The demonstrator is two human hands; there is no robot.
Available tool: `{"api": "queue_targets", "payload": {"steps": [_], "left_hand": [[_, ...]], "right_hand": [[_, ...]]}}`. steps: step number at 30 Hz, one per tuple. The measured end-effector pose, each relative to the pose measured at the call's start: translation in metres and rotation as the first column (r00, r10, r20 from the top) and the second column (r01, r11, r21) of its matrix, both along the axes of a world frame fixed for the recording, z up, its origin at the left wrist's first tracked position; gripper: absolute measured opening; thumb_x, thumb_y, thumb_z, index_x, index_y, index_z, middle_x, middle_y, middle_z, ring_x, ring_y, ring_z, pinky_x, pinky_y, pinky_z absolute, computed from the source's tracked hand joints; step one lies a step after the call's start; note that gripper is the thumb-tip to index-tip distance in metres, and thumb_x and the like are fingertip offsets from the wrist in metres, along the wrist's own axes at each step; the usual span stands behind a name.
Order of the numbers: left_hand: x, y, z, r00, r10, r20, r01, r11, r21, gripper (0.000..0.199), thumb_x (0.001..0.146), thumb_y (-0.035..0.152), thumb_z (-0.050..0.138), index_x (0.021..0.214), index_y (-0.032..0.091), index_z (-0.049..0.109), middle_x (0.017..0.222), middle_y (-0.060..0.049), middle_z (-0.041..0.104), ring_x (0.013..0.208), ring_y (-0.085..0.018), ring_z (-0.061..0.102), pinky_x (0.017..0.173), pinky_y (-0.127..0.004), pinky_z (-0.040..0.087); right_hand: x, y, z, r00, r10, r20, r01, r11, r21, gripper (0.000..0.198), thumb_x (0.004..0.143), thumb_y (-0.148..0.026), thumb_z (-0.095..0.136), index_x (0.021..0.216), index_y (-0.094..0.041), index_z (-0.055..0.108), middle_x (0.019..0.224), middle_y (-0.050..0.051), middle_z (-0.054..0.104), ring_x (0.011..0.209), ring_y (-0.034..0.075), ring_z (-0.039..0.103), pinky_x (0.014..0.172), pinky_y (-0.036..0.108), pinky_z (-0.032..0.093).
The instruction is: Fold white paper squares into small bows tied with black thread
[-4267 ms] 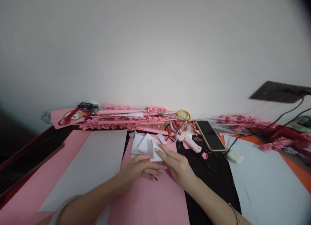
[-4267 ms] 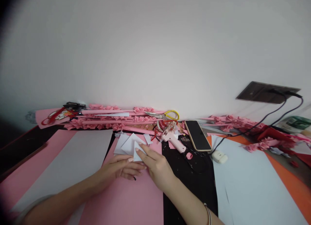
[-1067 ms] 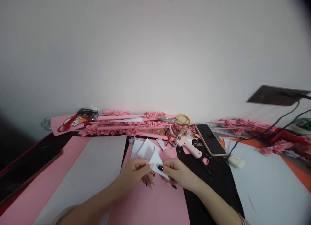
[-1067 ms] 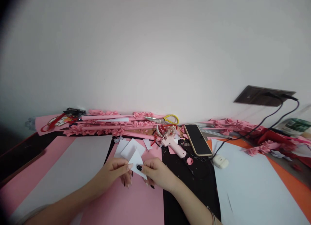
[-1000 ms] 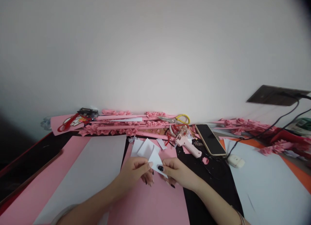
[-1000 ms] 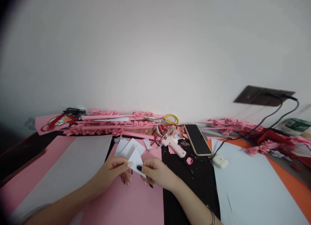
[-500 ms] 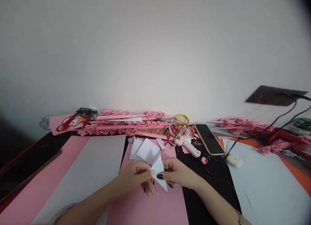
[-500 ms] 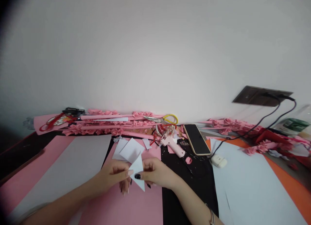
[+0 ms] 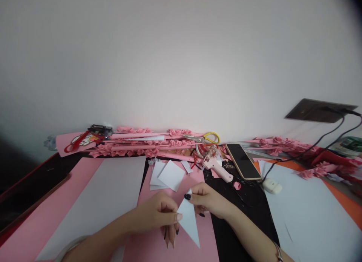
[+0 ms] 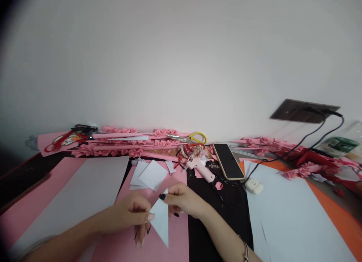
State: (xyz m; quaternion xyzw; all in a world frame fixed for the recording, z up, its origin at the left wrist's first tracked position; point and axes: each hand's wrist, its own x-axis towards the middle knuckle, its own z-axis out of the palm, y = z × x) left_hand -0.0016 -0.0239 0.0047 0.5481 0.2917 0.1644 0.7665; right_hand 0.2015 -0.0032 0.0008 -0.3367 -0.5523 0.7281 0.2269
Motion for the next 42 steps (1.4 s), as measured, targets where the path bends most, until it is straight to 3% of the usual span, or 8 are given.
{"api": "queue_targets", "payload": {"steps": [5, 12, 17, 23, 28, 32, 39, 42], "left_hand": [[-0.002, 0.000, -0.001, 1.000, -0.021, -0.004, 0.021, 0.999, -0.028, 0.024, 0.079, 0.029, 0.055, 0.061, 0.013, 0.059, 0.051, -0.003, 0.066, 0.042, -0.013, 0.060, 0.043, -0.020, 0.043], [-0.004, 0.001, 0.001, 0.999, -0.042, -0.013, 0.041, 0.999, -0.029, 0.024, 0.078, 0.027, 0.056, 0.058, 0.014, 0.058, 0.048, -0.001, 0.064, 0.040, -0.011, 0.058, 0.042, -0.019, 0.038], [-0.001, 0.002, -0.002, 1.000, 0.020, 0.001, -0.020, 1.000, -0.005, 0.027, 0.078, 0.029, 0.056, 0.057, 0.014, 0.056, 0.047, -0.001, 0.063, 0.039, -0.011, 0.058, 0.043, -0.019, 0.038], [0.000, 0.007, -0.007, 0.957, 0.291, 0.001, -0.289, 0.950, 0.123, 0.028, 0.079, 0.033, 0.053, 0.057, 0.015, 0.052, 0.041, 0.002, 0.059, 0.036, -0.009, 0.052, 0.045, -0.020, 0.039], [0.002, 0.009, -0.001, 0.903, 0.427, -0.045, -0.408, 0.886, 0.221, 0.030, 0.081, 0.035, 0.048, 0.057, 0.017, 0.050, 0.038, 0.004, 0.056, 0.035, -0.010, 0.049, 0.044, -0.021, 0.038], [0.004, 0.009, 0.001, 0.896, 0.438, -0.068, -0.414, 0.882, 0.227, 0.030, 0.080, 0.037, 0.048, 0.057, 0.017, 0.049, 0.038, 0.004, 0.054, 0.035, -0.010, 0.048, 0.043, -0.021, 0.037], [0.003, 0.010, -0.003, 0.892, 0.451, -0.034, -0.433, 0.872, 0.228, 0.031, 0.083, 0.039, 0.047, 0.063, 0.017, 0.050, 0.042, 0.003, 0.057, 0.037, -0.010, 0.050, 0.043, -0.020, 0.038], [0.003, 0.012, -0.003, 0.891, 0.453, -0.030, -0.434, 0.870, 0.234, 0.031, 0.083, 0.041, 0.047, 0.064, 0.017, 0.050, 0.043, 0.003, 0.057, 0.038, -0.010, 0.051, 0.043, -0.020, 0.039]], "right_hand": [[-0.001, 0.000, -0.001, 0.997, -0.058, -0.045, 0.058, 0.998, -0.001, 0.036, 0.073, -0.041, 0.065, 0.055, -0.015, 0.046, 0.037, -0.010, 0.036, 0.032, 0.003, 0.030, 0.034, 0.016, 0.025], [0.000, 0.000, -0.003, 0.995, -0.098, 0.015, 0.097, 0.995, 0.019, 0.041, 0.078, -0.041, 0.058, 0.049, -0.013, 0.049, 0.040, -0.003, 0.053, 0.031, 0.004, 0.036, 0.033, 0.016, 0.019], [-0.002, 0.002, -0.009, 0.978, -0.205, -0.028, 0.203, 0.977, -0.066, 0.049, 0.082, -0.050, 0.048, 0.048, -0.014, 0.045, 0.038, -0.001, 0.052, 0.025, 0.003, 0.033, 0.028, 0.016, 0.012], [-0.003, 0.001, -0.003, 0.988, -0.141, -0.057, 0.141, 0.990, -0.010, 0.032, 0.076, -0.041, 0.060, 0.092, -0.016, 0.050, 0.054, -0.004, 0.057, 0.029, 0.003, 0.037, 0.027, 0.013, 0.018], [-0.009, -0.005, -0.006, 0.983, -0.180, 0.016, 0.174, 0.966, 0.189, 0.073, 0.063, -0.018, 0.073, 0.126, -0.022, 0.036, 0.071, -0.005, 0.057, 0.044, 0.005, 0.046, 0.040, 0.015, 0.038], [-0.013, -0.009, -0.009, 0.976, -0.206, 0.078, 0.171, 0.932, 0.319, 0.062, 0.072, -0.015, 0.062, 0.129, -0.021, 0.039, 0.062, -0.007, 0.051, 0.044, 0.004, 0.045, 0.043, 0.017, 0.039], [-0.012, -0.008, -0.009, 0.985, -0.139, 0.105, 0.107, 0.958, 0.267, 0.053, 0.085, -0.028, 0.046, 0.136, -0.023, 0.030, 0.069, -0.002, 0.059, 0.035, 0.004, 0.045, 0.030, 0.013, 0.034], [-0.012, -0.009, -0.006, 0.985, -0.141, 0.102, 0.110, 0.959, 0.261, 0.047, 0.087, -0.035, 0.043, 0.131, -0.021, 0.036, 0.074, 0.001, 0.062, 0.039, 0.005, 0.050, 0.031, 0.014, 0.037]]}}
